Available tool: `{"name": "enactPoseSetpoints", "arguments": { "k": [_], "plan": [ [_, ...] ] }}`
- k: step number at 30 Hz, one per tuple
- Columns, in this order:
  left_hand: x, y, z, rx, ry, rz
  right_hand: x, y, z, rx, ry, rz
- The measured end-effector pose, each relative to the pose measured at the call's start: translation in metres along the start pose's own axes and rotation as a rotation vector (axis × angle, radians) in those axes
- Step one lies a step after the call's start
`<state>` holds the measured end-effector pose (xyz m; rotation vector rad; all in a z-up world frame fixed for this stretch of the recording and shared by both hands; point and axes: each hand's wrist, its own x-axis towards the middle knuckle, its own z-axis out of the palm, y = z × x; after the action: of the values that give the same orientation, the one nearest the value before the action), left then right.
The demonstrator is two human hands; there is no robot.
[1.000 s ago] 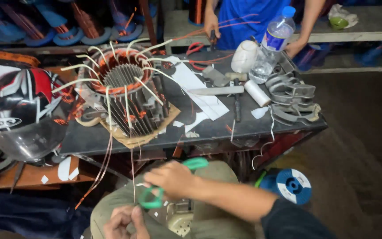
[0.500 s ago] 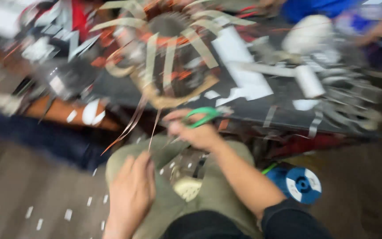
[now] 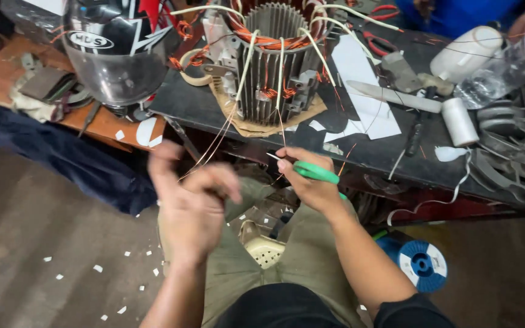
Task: Trimming and organizing copper wire windings on a motor stator using scissors at a workbench.
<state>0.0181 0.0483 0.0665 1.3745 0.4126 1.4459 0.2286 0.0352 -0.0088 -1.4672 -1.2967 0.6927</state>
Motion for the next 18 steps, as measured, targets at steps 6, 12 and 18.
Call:
{"name": "enactPoseSetpoints", "arguments": {
  "k": [6, 12, 18],
  "plan": [
    [-0.043, -0.040, 0.002, 0.681, -0.437, -0.053, -0.006, -0.020, -0.019, -0.330, 0.212, -0.560],
    [-0.048, -0.039, 0.011, 0.774, -0.395, 0.388, -0.003, -0.048, -0.024, -0.474, -0.113, -1.090],
    [-0.048, -0.037, 0.017, 0.678, -0.327, 0.415, 0.052, -0.042, -0.047, -0.955, -0.059, -1.223]
  ]
}}
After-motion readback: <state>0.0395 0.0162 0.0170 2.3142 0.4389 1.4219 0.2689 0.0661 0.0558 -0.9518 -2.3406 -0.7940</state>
